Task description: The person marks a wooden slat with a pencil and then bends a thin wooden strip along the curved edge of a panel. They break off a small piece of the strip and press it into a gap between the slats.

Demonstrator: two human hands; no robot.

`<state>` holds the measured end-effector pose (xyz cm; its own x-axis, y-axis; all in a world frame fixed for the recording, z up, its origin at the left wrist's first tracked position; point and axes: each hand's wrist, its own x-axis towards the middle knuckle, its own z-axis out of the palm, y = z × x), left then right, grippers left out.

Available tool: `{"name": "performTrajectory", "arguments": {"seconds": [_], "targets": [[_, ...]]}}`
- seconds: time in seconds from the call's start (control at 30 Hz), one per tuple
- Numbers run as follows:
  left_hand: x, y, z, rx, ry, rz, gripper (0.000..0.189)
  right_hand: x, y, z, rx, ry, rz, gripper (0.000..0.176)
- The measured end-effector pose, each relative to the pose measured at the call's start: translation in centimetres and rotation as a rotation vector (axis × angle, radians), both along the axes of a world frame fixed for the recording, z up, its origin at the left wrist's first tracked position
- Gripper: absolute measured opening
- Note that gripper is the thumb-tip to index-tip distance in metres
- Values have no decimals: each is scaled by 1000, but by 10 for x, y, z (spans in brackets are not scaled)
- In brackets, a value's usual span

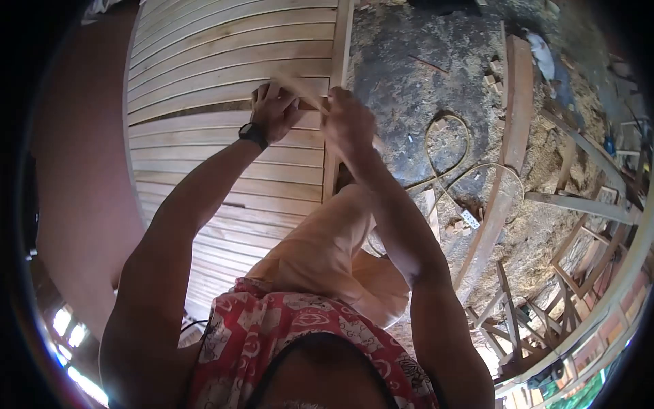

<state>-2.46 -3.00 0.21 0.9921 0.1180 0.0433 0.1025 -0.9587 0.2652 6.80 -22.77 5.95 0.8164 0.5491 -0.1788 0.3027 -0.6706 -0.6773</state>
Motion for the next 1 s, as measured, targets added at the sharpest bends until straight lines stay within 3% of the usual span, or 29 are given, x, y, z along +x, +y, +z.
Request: {"name": "performTrajectory", "arguments": {"seconds": [0.03,0.13,0.23,0.27,0.33,0.37,0.4,0.5,0.77,1.0], "targets": [[0,-2,-2,-63,-120,1,37,8,-4,10,-19,4,-77,27],[0,-3,-3,-83,-164,-2,36,29,-18,24,-28,-17,-198,39],[0,-1,-6,-110,-235,-16,34,32,-23,44,749,321,-373,39],[0,1,-8,-124,-253,-25,34,29,-23,49,742,298,-377,39],[4,8,-13,-87,-229,-66,39,18,-20,74,995,480,-178,34],[4,9,-16,-104,-244,-74,39,8,-17,88,787,311,-170,26],[6,11,-19,-98,-272,-86,36,0,-11,92,772,292,-174,26],[12,14,-29,-154,-380,-88,29,-18,9,95,426,-187,-118,15],[0,17,-26,-218,-404,-119,17,-27,27,39,383,-124,-68,17],[-6,31,-15,-77,-254,-331,36,-27,36,22,432,-154,-78,11]]}}
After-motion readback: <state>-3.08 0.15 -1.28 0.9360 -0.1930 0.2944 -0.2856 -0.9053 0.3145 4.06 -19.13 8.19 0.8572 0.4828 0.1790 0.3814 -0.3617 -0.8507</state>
